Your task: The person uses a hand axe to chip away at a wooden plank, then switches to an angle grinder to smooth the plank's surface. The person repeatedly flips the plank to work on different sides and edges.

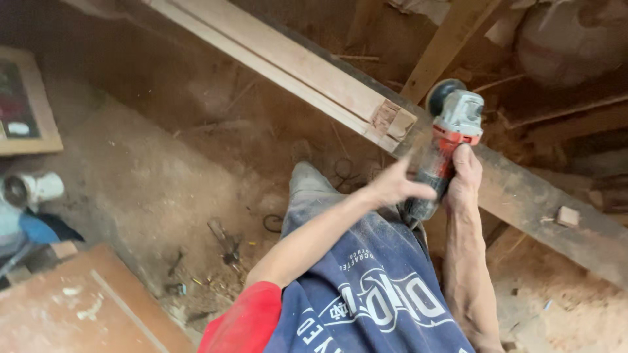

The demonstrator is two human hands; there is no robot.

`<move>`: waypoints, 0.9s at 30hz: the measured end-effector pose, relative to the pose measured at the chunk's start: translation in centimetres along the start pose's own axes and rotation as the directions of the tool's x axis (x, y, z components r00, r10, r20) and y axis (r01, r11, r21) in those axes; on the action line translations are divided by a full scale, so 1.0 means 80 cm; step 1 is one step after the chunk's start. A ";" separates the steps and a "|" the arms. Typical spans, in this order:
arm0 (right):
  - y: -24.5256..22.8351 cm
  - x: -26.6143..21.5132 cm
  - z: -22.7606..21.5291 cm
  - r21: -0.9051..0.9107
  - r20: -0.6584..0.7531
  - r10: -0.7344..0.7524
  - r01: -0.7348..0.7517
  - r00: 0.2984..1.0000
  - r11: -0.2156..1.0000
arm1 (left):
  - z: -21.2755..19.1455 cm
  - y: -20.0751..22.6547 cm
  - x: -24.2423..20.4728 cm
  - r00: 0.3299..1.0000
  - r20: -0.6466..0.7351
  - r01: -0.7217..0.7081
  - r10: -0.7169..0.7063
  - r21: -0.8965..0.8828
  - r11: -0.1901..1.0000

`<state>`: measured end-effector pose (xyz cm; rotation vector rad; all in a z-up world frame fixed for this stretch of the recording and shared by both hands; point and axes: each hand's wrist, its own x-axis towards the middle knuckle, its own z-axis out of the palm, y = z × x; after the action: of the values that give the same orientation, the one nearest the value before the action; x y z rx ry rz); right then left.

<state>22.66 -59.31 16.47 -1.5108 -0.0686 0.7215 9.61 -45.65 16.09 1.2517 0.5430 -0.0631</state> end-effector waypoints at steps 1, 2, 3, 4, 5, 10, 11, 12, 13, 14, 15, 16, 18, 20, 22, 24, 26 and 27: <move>0.003 0.000 0.015 -0.027 -0.007 -0.020 0.019 1.000 0.999 | 0.004 0.016 -0.003 0.998 0.025 0.046 -0.049 0.107 0.993; 0.005 0.000 0.032 -0.056 -0.015 -0.039 0.038 0.999 0.998 | 0.000 0.028 -0.008 0.994 0.046 0.086 -0.098 0.214 0.973; 0.006 -0.002 0.050 -0.085 -0.024 -0.058 0.056 0.998 0.995 | -0.014 0.037 -0.015 0.997 0.062 0.042 -0.055 0.194 0.980; 0.005 -0.004 0.070 -0.139 -0.071 -0.052 0.042 0.996 0.989 | -0.033 0.044 -0.022 0.997 0.077 -0.002 -0.012 0.172 0.985; 0.004 -0.008 0.094 -0.185 -0.123 -0.048 0.025 0.991 0.982 | -0.057 0.051 -0.024 0.995 0.095 -0.044 0.030 0.154 0.987; -0.011 -0.014 0.264 -0.387 -0.259 0.008 -0.111 0.966 0.915 | -0.197 0.060 -0.038 0.982 0.170 0.045 -0.081 0.203 0.978; -0.017 -0.014 0.301 -0.441 -0.268 0.035 -0.155 0.963 0.884 | -0.225 0.061 -0.041 0.982 0.163 0.058 -0.095 0.217 0.974; -0.020 -0.014 0.341 -0.492 -0.278 0.064 -0.199 0.959 0.848 | -0.255 0.060 -0.048 0.971 0.191 0.102 -0.142 0.206 0.973; -0.024 -0.016 0.376 -0.559 -0.290 0.104 -0.256 0.951 0.789 | -0.279 0.058 -0.062 0.960 0.203 0.157 -0.192 0.177 0.972; -0.026 -0.017 0.408 -0.620 -0.304 0.143 -0.309 0.942 0.721 | -0.302 0.054 -0.078 0.946 0.215 0.212 -0.241 0.150 0.966; -0.026 -0.013 0.436 -0.675 -0.317 0.172 -0.349 0.933 0.650 | -0.328 0.048 -0.089 0.946 0.279 0.179 -0.165 -0.024 0.984; -0.025 -0.011 0.460 -0.690 -0.298 0.188 -0.347 0.936 0.635 | -0.353 0.041 -0.100 0.941 0.329 0.154 -0.081 -0.200 0.968; -0.014 -0.012 0.503 -0.723 -0.248 0.229 -0.337 0.941 0.603 | -0.393 0.023 -0.111 0.951 0.308 0.171 -0.023 -0.464 0.869; 0.003 -0.004 0.534 -0.716 -0.244 0.274 -0.363 0.930 0.597 | -0.417 0.007 -0.112 0.969 0.225 0.221 -0.096 -0.631 0.743; 0.019 0.006 0.557 -0.721 -0.241 0.306 -0.381 0.921 0.579 | -0.425 -0.003 -0.103 0.996 0.056 0.093 -0.074 -0.570 0.817; 0.029 0.016 0.571 -0.732 -0.260 0.327 -0.406 0.909 0.547 | -0.431 -0.007 -0.091 0.998 -0.047 0.017 -0.046 -0.494 0.869; 0.033 0.025 0.573 -0.727 -0.298 0.347 -0.447 0.889 0.522 | -0.430 -0.007 -0.078 0.995 -0.093 -0.015 -0.027 -0.429 0.903; 0.034 0.023 0.570 -0.722 -0.319 0.363 -0.472 0.876 0.505 | -0.426 -0.007 -0.078 0.995 -0.096 -0.010 -0.031 -0.401 0.916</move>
<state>1.66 -18.75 17.84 -2.4944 0.1065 1.0639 -8.16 -16.28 11.22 0.8524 0.6149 0.0995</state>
